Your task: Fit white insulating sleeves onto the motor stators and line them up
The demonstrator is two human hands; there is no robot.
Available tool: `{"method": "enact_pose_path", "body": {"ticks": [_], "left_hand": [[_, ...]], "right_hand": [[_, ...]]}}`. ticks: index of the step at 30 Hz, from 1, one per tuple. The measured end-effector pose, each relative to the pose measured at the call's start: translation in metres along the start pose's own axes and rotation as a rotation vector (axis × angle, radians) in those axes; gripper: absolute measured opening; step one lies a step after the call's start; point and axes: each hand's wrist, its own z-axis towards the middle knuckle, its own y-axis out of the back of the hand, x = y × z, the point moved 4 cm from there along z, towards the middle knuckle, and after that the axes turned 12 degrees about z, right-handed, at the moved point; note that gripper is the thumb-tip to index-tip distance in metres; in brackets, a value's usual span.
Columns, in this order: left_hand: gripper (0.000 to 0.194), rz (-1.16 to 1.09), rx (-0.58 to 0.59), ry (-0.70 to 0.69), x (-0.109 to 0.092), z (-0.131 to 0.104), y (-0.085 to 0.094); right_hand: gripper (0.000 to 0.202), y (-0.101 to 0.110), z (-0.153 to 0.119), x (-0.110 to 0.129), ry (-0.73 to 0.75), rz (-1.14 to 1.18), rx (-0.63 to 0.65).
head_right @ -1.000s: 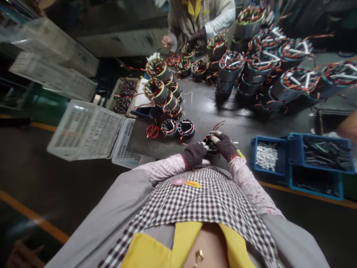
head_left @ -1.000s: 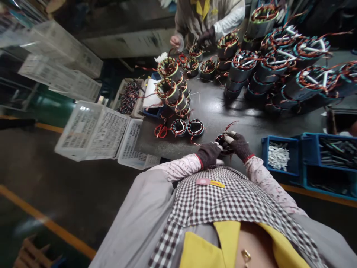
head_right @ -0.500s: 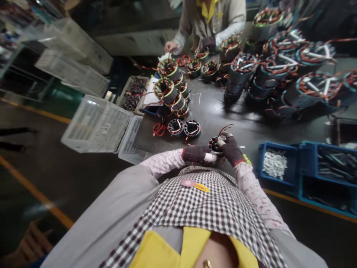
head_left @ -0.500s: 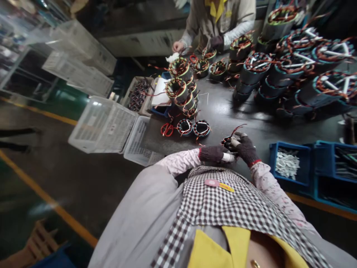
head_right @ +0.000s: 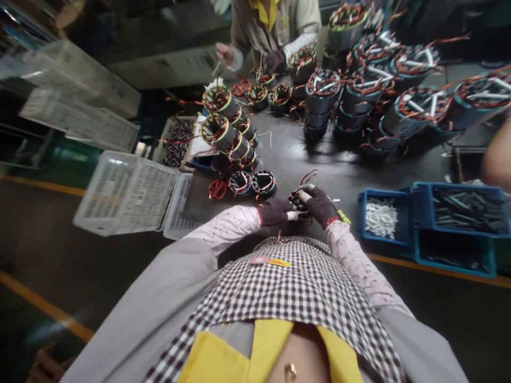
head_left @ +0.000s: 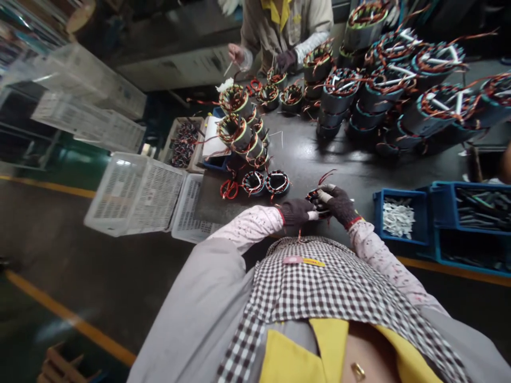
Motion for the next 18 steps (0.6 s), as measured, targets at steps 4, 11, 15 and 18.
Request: {"method": "enact_pose_path", "body": {"ticks": [4,11,15,18], "left_hand": [[0.036,-0.543,-0.154,0.184,0.021,-0.006,0.012],[0.045,-0.957,0.026,0.241,0.027,-0.01,-0.013],[0.068,-0.939,0.108,0.157,0.016,-0.003,-0.02],[0.061,-0.79,0.227,0.007,0.005,0.007,-0.022]], "right_hand": [[0.042,0.001,-0.004,0.005,0.024,-0.019,-0.036],[0.048,-0.005,-0.041,0.024,0.158,0.048,0.204],[0.037,-0.009,-0.05,0.032,0.271,-0.074,0.21],[0.034,0.009,-0.052,0.029,0.283,-0.129,0.089]]}}
